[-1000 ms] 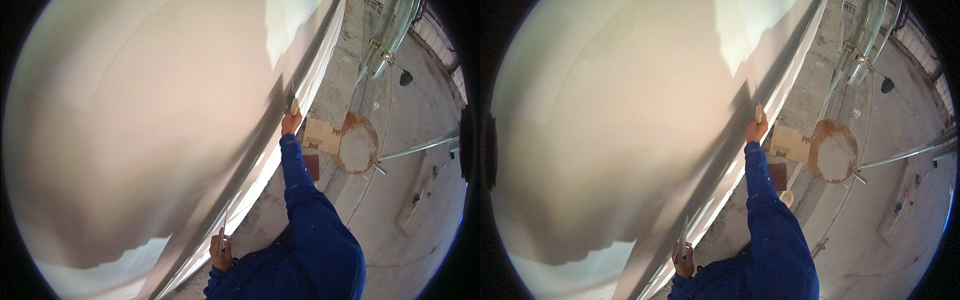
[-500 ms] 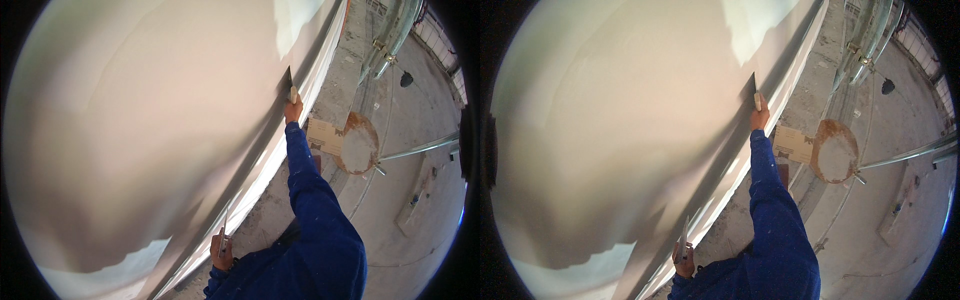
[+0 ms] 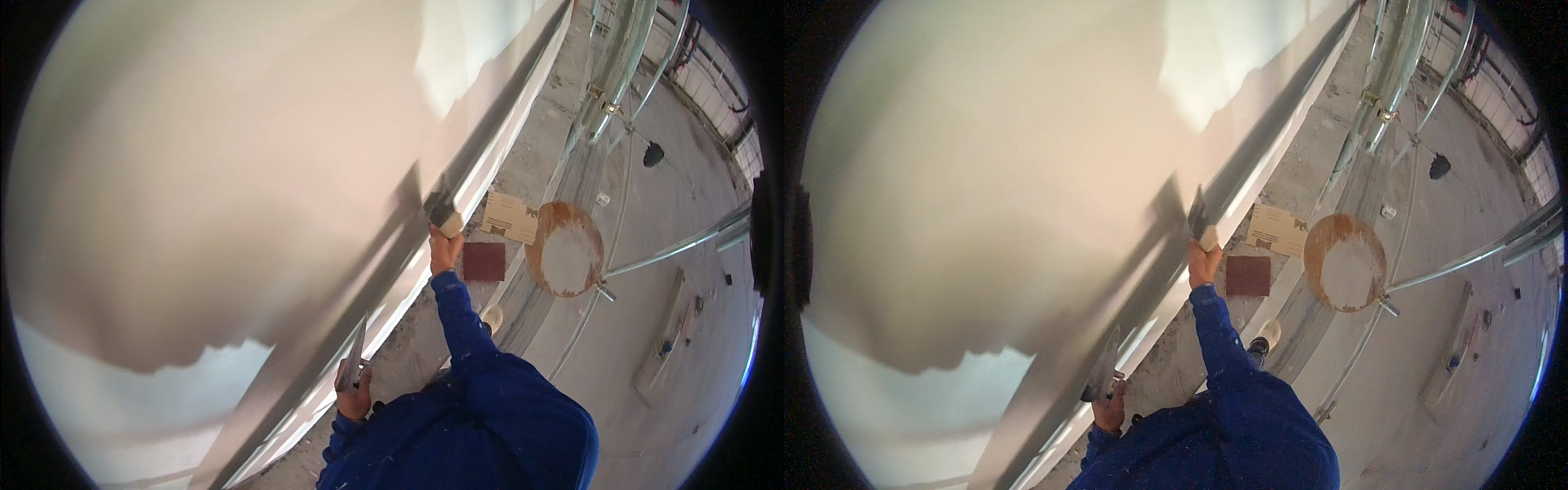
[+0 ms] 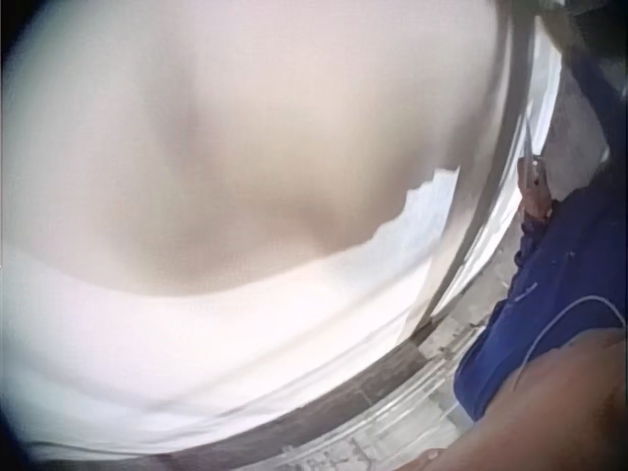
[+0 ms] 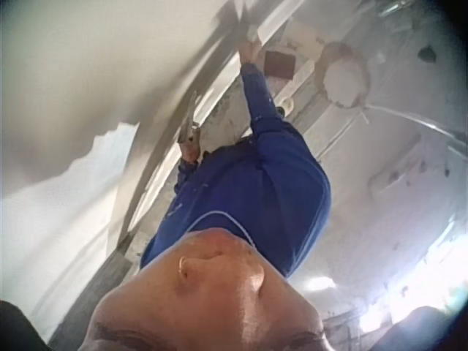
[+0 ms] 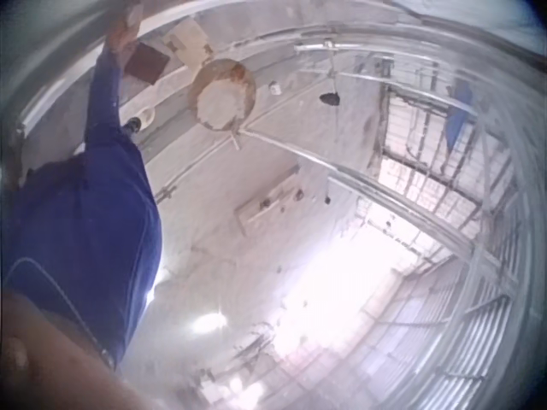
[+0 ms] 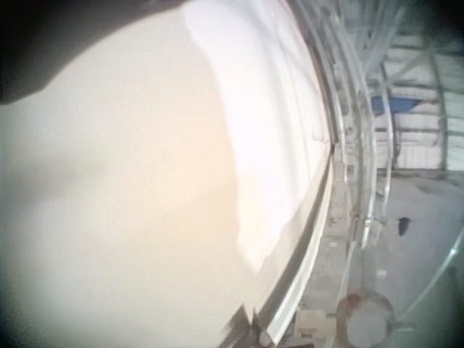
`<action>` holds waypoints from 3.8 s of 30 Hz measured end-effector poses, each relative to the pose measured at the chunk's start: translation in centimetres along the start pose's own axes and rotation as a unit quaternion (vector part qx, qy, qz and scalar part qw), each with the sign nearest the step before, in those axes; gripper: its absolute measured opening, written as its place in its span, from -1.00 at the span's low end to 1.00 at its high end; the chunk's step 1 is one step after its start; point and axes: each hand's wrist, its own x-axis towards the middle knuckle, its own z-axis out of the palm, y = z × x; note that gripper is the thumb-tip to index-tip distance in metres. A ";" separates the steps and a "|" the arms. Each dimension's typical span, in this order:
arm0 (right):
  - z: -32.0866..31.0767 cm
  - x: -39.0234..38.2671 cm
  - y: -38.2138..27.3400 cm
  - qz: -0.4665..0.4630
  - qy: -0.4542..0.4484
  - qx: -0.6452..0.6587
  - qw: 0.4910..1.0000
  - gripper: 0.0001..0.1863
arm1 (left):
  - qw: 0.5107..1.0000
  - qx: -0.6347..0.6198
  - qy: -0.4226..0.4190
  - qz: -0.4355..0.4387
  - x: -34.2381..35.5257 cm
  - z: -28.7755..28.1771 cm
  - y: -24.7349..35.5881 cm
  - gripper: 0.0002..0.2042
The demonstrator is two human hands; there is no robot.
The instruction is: The person applies plaster to a wall using a trowel and a hawk. They scoop plaster from the hawk and spread it onto the wall surface in smooth, sweeping motions. The person periodically scrapes excess plaster from the trowel back onto the hawk to maintain a clean tool.
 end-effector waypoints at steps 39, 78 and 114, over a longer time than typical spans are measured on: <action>-31.5 -18.5 -33.5 0.230 0.155 0.160 0.948 -0.64 | 0.788 0.134 -0.326 0.505 -4.7 28.3 16.1 -0.34; -65.7 -21.3 -30.0 0.065 0.717 -0.212 0.660 -0.78 | 0.731 0.172 -0.659 0.044 5.0 70.1 7.7 -0.82; -53.3 -26.9 -41.1 -0.318 0.538 0.273 0.732 -0.69 | 0.425 -0.053 -0.902 0.055 -18.7 53.7 29.8 -0.82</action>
